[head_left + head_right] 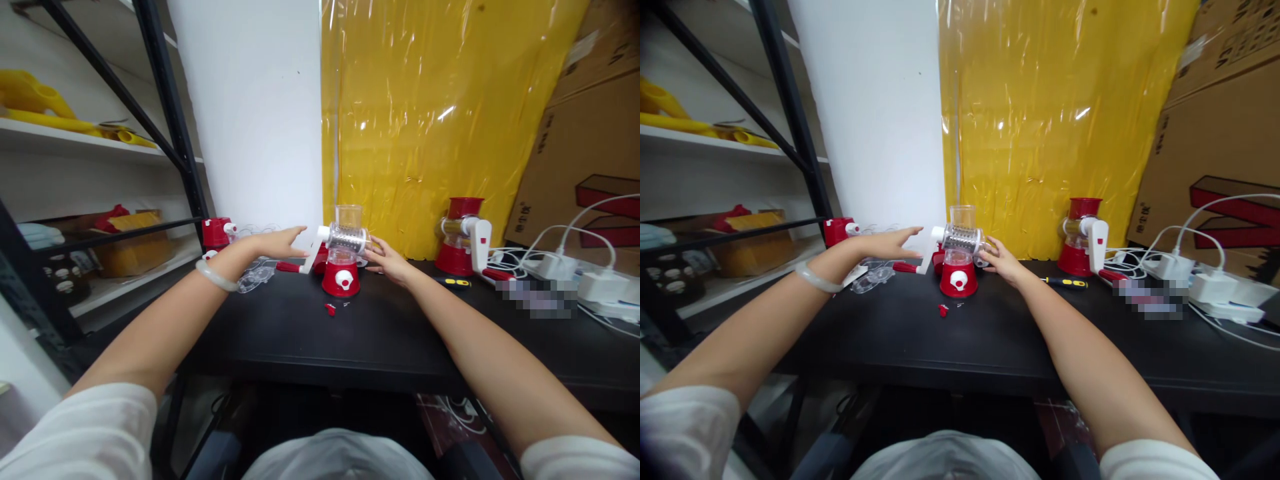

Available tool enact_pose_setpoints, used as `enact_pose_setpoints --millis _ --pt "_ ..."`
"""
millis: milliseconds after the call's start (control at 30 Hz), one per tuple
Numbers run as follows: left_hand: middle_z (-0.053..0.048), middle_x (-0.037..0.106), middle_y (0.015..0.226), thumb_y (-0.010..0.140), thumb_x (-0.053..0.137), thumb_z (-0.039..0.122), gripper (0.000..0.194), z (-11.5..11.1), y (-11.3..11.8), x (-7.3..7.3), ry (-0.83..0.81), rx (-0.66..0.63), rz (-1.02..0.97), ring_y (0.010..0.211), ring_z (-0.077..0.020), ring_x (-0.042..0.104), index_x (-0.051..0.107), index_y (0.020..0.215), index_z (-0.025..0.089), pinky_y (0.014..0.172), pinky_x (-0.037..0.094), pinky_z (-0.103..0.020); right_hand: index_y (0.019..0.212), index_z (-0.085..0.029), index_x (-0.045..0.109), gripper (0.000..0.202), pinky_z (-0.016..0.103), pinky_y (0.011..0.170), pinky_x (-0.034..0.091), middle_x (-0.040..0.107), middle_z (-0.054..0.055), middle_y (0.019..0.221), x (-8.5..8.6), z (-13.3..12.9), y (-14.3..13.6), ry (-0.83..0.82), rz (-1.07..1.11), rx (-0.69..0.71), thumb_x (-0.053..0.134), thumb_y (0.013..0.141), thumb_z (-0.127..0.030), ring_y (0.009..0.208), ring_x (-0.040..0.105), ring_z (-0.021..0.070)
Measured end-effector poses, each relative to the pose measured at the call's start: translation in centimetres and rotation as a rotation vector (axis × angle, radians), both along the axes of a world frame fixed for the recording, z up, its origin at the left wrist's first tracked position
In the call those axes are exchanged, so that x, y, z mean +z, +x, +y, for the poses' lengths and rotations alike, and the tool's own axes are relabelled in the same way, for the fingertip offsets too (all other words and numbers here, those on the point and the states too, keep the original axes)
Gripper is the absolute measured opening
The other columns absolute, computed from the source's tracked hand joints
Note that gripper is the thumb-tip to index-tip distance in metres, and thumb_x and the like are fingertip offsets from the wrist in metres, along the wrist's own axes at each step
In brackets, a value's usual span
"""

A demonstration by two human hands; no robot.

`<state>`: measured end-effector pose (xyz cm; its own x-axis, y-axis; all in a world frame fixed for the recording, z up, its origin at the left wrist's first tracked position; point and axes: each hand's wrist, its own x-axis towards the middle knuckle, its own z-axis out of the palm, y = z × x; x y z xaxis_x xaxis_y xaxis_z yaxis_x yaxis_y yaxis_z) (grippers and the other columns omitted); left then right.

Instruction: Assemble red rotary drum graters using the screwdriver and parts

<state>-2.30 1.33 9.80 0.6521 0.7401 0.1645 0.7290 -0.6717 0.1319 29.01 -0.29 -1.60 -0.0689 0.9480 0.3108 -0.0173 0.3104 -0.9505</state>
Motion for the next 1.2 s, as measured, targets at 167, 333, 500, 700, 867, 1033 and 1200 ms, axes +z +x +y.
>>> enact_pose_setpoints --millis 167,333,500,700,867,1033,1200 --pt "-0.024 0.029 0.151 0.073 0.063 0.054 0.103 0.8 3.7 0.0 -0.129 -0.083 -0.185 0.137 -0.0319 0.035 0.013 0.149 0.005 0.105 0.034 -0.035 0.134 -0.030 0.040 0.053 0.043 0.092 0.049 0.055 0.009 0.136 -0.5 0.7 0.8 -0.049 0.017 -0.039 0.061 0.085 -0.032 0.113 0.060 0.0210" --pt "-0.020 0.048 0.137 0.073 0.068 0.045 0.085 1.4 6.2 -1.1 -0.251 -0.186 -0.412 0.121 -0.0296 0.049 0.032 0.142 0.010 0.095 0.042 -0.037 0.129 -0.026 0.044 0.046 0.034 0.080 0.055 0.062 0.009 0.125 -0.4 0.8 0.9 -0.058 -0.008 -0.158 0.060 0.086 -0.032 0.105 0.065 0.0193" --pt "-0.016 0.062 0.110 0.080 0.063 0.045 0.058 0.8 6.8 -1.3 -0.404 -0.210 -0.491 0.095 -0.0243 0.059 0.051 0.127 0.014 0.073 0.048 -0.034 0.130 -0.019 0.041 0.067 0.032 0.069 0.055 0.065 0.012 0.110 0.0 1.0 1.0 -0.033 -0.097 -0.493 0.070 0.074 -0.042 0.095 0.066 0.0220" --pt "-0.013 0.063 0.107 0.083 0.060 0.042 0.070 0.1 7.3 -1.5 -0.363 -0.131 -0.565 0.080 -0.0169 0.057 0.036 0.142 0.014 0.070 0.046 -0.032 0.126 -0.011 0.043 0.064 0.038 0.083 0.050 0.067 0.007 0.083 1.0 -0.1 -1.1 0.155 -0.340 -0.694 0.063 0.076 -0.046 0.086 0.066 0.0237" --pt "-0.006 0.065 0.079 0.085 0.056 0.043 0.047 -0.2 8.3 -1.4 -0.333 -0.179 -0.542 0.062 -0.0119 0.052 0.057 0.118 0.009 0.059 0.043 -0.027 0.139 -0.012 0.028 0.078 0.043 0.089 0.046 0.070 0.010 0.082 1.7 -2.5 -3.9 0.217 -0.452 -0.592 0.045 0.084 -0.064 0.093 0.066 0.0294" --pt "-0.007 0.067 0.078 0.081 0.060 0.043 0.044 -1.2 8.9 -1.0 -0.286 -0.183 -0.518 0.067 -0.0144 0.058 0.060 0.107 0.008 0.065 0.046 -0.028 0.139 -0.016 0.028 0.077 0.044 0.090 0.045 0.070 0.013 0.093 2.3 -4.0 -4.9 0.274 -0.469 -0.557 0.038 0.084 -0.070 0.097 0.066 0.0311" --pt "-0.015 0.067 0.106 0.073 0.067 0.048 0.077 -3.5 9.2 -0.6 -0.092 -0.056 -0.503 0.092 -0.0239 0.064 0.042 0.132 0.006 0.079 0.048 -0.034 0.143 -0.014 0.020 0.084 0.048 0.091 0.044 0.068 0.018 0.102 2.9 -5.1 -5.7 0.242 -0.494 -0.561 0.032 0.084 -0.073 0.103 0.064 0.0357"
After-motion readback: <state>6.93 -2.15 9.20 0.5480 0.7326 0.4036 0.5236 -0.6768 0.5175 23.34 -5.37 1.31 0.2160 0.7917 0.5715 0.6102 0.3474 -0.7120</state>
